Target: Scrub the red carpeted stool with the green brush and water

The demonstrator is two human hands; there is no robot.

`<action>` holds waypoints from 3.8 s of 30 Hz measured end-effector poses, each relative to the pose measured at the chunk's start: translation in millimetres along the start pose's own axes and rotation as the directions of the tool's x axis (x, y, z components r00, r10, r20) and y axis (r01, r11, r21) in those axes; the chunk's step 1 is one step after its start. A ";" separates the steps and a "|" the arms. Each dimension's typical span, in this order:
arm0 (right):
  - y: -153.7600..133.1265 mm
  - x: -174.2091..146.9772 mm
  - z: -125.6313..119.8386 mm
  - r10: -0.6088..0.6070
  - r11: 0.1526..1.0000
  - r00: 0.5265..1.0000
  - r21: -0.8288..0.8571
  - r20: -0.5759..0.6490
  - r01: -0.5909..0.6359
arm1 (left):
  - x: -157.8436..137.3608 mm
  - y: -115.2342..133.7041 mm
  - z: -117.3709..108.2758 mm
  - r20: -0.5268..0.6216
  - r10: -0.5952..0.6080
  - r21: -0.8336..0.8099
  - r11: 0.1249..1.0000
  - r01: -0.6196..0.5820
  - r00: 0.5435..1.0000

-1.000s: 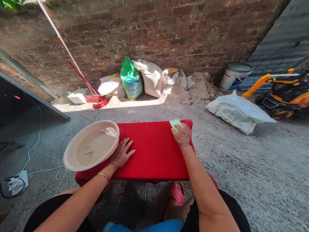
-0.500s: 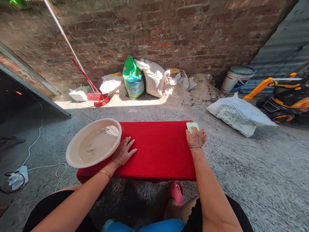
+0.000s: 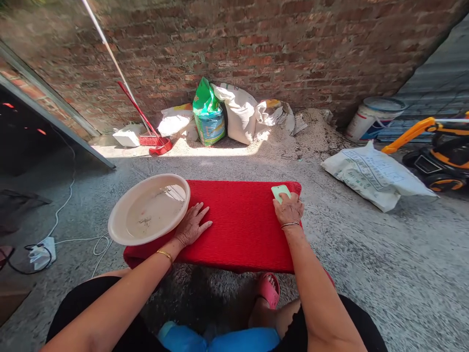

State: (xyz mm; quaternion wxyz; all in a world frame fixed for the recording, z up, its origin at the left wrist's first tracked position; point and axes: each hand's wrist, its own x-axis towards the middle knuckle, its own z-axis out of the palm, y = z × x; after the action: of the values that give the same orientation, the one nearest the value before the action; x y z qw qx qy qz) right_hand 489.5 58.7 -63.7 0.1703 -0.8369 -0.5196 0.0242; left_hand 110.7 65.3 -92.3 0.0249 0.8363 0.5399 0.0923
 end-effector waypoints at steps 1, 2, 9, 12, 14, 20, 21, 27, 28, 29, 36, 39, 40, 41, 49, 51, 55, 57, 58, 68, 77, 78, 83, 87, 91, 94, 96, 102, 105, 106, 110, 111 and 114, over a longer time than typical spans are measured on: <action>7.8 1.3 -0.8 0.028 1.000 0.999 0.003 -0.021 -0.028 | 0.1 0.7 -0.5 0.002 -0.003 -0.003 1.000 0.003 1.000; 14.8 2.2 -1.5 0.057 0.998 0.998 0.006 -0.040 -0.057 | 0.2 1.3 -1.1 0.007 -0.006 -0.007 1.000 0.006 1.000; 14.2 -2.2 -2.6 0.051 0.995 0.990 0.090 -0.135 -0.039 | 1.1 5.1 -7.4 0.047 -0.025 -0.020 0.999 0.026 0.999; -15.2 -14.6 1.3 -0.080 0.986 0.996 0.140 -0.047 0.086 | 1.0 5.1 -7.6 0.052 -0.025 -0.012 1.000 0.026 0.998; -37.3 -26.8 3.9 -0.171 0.974 0.985 0.153 0.023 0.166 | 0.9 5.0 -7.3 0.052 -0.029 -0.003 1.000 0.029 0.998; -61.4 -49.2 -5.2 -0.258 0.966 0.955 0.021 0.149 0.258 | 0.8 7.0 -8.4 0.055 -0.034 0.000 0.999 0.034 0.998; -56.6 -48.4 -9.1 -0.235 0.971 0.959 -0.008 0.157 0.239 | 0.7 7.4 -8.5 0.055 -0.035 -0.003 0.999 0.035 0.998; -4.8 -33.3 -26.9 -0.030 0.991 0.991 -0.129 0.133 0.048 | -0.4 7.3 -5.5 0.044 -0.034 -0.048 0.998 0.036 0.998; 0.6 -31.4 -27.6 -0.014 0.991 0.994 -0.129 0.112 0.029 | -0.6 7.0 -4.8 0.043 -0.033 -0.056 0.998 0.035 0.999; 2.6 -30.2 -27.4 -0.010 0.993 0.996 -0.115 0.094 0.021 | -0.8 6.8 -4.1 0.042 -0.031 -0.065 0.997 0.034 0.999; -98.9 -40.4 -10.0 -0.173 0.979 0.967 0.136 0.185 0.149 | -0.6 7.9 -4.5 0.064 -0.048 -0.084 0.995 0.053 0.997; -163.8 -48.4 0.2 -0.269 0.958 0.925 0.173 0.269 0.228 | -0.5 7.8 -5.2 0.089 -0.053 -0.090 0.994 0.061 0.995; -180.3 -50.1 3.6 -0.293 0.952 0.912 0.175 0.287 0.251 | -0.4 7.5 -5.2 0.094 -0.051 -0.093 0.994 0.060 0.994; -193.1 -51.2 6.9 -0.313 0.947 0.901 0.173 0.301 0.271 | -0.4 7.2 -5.0 0.096 -0.048 -0.095 0.994 0.057 0.994; -172.1 -37.6 6.7 -0.240 0.971 0.915 0.087 0.324 0.223 | 0.3 7.8 -4.5 0.072 -0.040 -0.095 0.994 0.047 0.997; -143.2 -30.3 -0.9 -0.161 0.987 0.940 0.050 0.300 0.153 | 0.4 8.7 -5.2 0.069 -0.038 -0.092 0.995 0.044 0.997; -74.1 -14.7 -14.9 -0.022 1.000 0.977 -0.010 0.214 0.024 | 0.3 9.1 -5.3 0.069 -0.042 -0.089 0.995 0.048 0.997; -39.4 -8.0 -19.6 0.039 0.999 0.987 -0.021 0.158 -0.037 | 0.2 8.6 -4.4 0.057 -0.040 -0.092 0.995 0.045 0.998; -23.3 -5.2 -21.3 0.073 0.997 0.988 -0.023 0.133 -0.071 | 0.2 8.4 -3.9 0.052 -0.039 -0.095 0.995 0.043 0.998; 28.8 -8.6 -32.7 0.224 0.974 0.975 0.018 0.007 -0.224 | 0.0 7.8 -4.8 0.044 -0.040 -0.098 0.994 0.044 0.998; -96.5 -66.3 -8.1 -0.293 0.954 0.935 0.127 0.200 0.272 | 0.5 3.7 -2.9 0.025 -0.039 -0.082 0.996 0.041 0.999; -102.2 -69.3 -6.8 -0.307 0.951 0.928 0.119 0.211 0.287 | 0.6 3.5 -3.2 0.024 -0.037 -0.077 0.996 0.038 0.999; -80.2 -60.6 -14.7 -0.218 0.976 0.948 0.061 0.232 0.209 | 1.7 2.6 -4.2 0.026 -0.020 -0.060 0.998 0.022 0.999; -29.6 -48.0 -26.4 -0.059 0.998 0.977 0.039 0.207 0.052 | 2.1 1.7 -2.3 0.015 -0.013 -0.054 0.998 0.014 1.000; 20.4 -45.7 -31.9 0.079 0.995 0.986 0.052 0.149 -0.087 | 1.8 2.0 -1.7 0.015 -0.024 -0.056 0.998 0.024 1.000; 52.4 -46.3 -33.2 0.141 0.986 0.985 0.073 0.103 -0.149 | 1.9 3.0 -3.6 0.022 -0.025 -0.068 0.997 0.026 0.999; 70.0 -45.2 -34.0 0.182 0.978 0.979 0.086 0.091 -0.189 | 2.1 3.8 -5.4 0.028 -0.021 -0.064 0.998 0.022 0.999; 94.3 -37.1 -32.2 0.286 0.942 0.958 0.175 0.033 -0.287 | 2.4 6.0 -9.7 0.052 -0.025 -0.016 1.000 0.026 0.998; 94.9 -33.3 -26.2 0.245 0.913 0.969 0.327 0.035 -0.243 | 2.4 5.9 -10.4 0.059 -0.027 0.001 1.000 0.027 0.998; 95.4 -32.1 -24.0 0.246 0.892 0.968 0.378 0.051 -0.246 | 2.4 5.6 -10.4 0.060 -0.029 0.004 1.000 0.028 0.998; 102.9 -28.9 -18.4 0.319 0.752 0.925 0.538 0.207 -0.380 | 2.7 4.1 -9.8 0.045 -0.027 0.001 1.000 0.027 0.999; 105.1 -28.6 -18.1 0.342 0.726 0.910 0.550 0.233 -0.413 | 2.8 3.7 -9.6 0.037 -0.025 -0.001 1.000 0.025 0.999; 106.7 -29.4 -18.6 0.383 0.684 0.893 0.577 0.237 -0.447 | 3.0 2.9 -9.8 0.032 -0.010 0.004 1.000 0.010 0.999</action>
State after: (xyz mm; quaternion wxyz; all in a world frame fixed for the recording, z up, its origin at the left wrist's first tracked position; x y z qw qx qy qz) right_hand 572.0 -14.8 -83.4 0.3989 -0.8276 -0.2871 0.2713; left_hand 112.8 66.3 -81.9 0.0325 0.8350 0.5438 0.0778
